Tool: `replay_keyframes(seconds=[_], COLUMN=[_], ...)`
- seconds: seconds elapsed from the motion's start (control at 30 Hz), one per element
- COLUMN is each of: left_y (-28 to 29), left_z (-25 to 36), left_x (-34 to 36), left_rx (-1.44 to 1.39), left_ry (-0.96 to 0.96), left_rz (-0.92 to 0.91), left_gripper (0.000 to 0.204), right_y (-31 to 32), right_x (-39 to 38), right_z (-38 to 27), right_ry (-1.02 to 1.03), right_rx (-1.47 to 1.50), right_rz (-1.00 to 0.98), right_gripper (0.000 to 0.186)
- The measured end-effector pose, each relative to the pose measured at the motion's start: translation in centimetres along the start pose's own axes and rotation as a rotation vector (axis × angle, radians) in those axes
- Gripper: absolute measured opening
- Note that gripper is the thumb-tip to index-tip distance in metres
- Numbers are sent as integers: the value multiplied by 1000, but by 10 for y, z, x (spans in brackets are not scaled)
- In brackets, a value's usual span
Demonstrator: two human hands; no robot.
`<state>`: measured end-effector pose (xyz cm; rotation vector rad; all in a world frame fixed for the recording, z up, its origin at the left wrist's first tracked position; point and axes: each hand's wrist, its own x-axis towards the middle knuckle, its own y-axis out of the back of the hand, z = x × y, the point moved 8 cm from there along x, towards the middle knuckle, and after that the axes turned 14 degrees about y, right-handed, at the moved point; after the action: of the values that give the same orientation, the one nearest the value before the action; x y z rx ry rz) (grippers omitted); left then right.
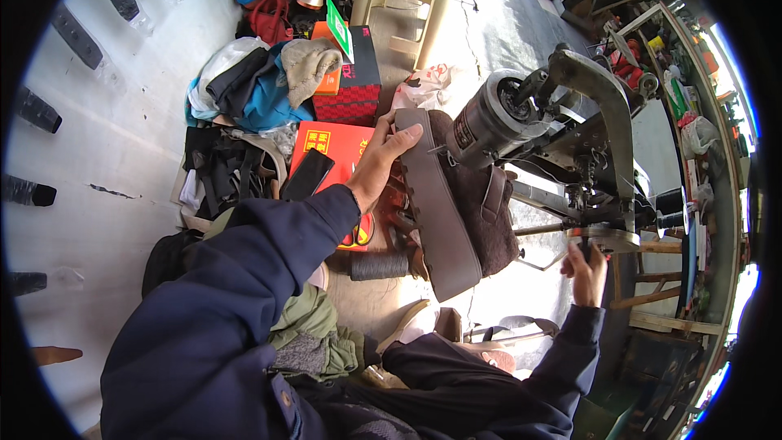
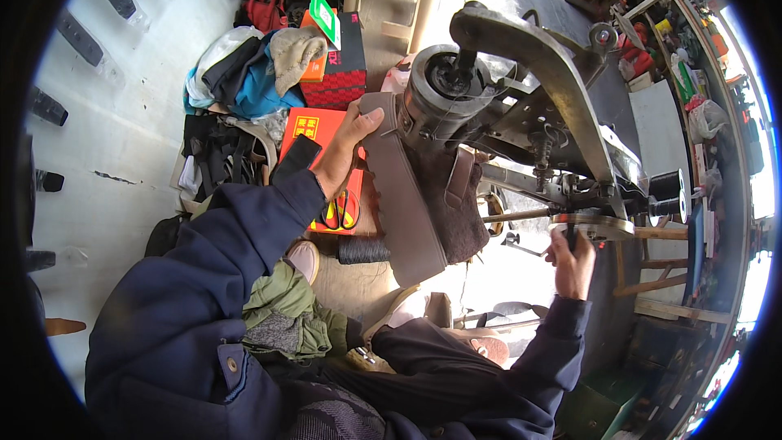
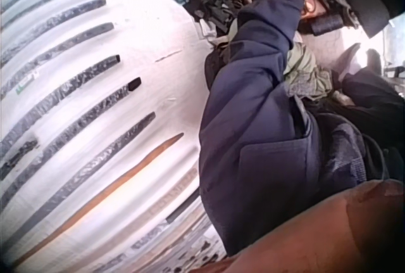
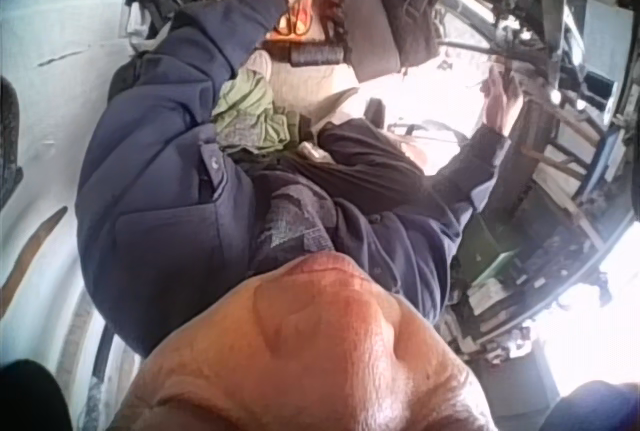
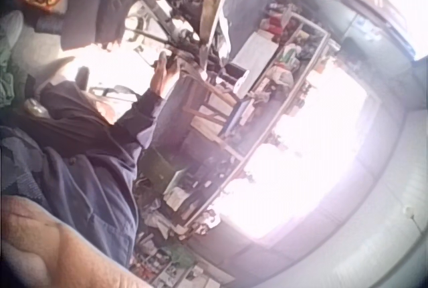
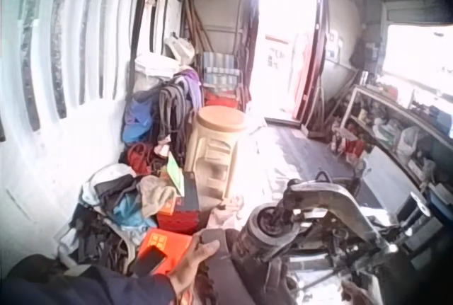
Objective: The person sews a brown shoe using a heavy-duty sewing machine, guiding the shoe under the needle and operating the handwheel. They then remove the shoe, cut the thread with scissors, and thread the needle by hand.
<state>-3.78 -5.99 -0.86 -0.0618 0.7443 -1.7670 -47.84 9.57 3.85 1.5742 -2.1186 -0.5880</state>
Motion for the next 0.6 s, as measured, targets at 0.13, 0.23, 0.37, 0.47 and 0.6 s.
replay_keyframes(seconds=[0.13,0.23,0.37,0.47,0.6], left_y=[1,2,1,5,8], left_z=[-2,-2,-1,-6,-14], left_x=[2,2,3,4,6], left_rx=[5,15,12,24,-7], left_ry=[19,32,30,85,144], left_rz=[7,20,20,34,26], left_gripper=[75,76,78,78,79], right_y=[94,111,33,-20,24], right_x=[6,5,-6,-10,2], right_z=[0,65,109,68,-9], right_ry=[69,-98,-274,-220,36], right_rx=[-71,-19,-159,-101,12], right_rz=[393,525,198,-127,73], right_gripper=[13,7,23,27,23])
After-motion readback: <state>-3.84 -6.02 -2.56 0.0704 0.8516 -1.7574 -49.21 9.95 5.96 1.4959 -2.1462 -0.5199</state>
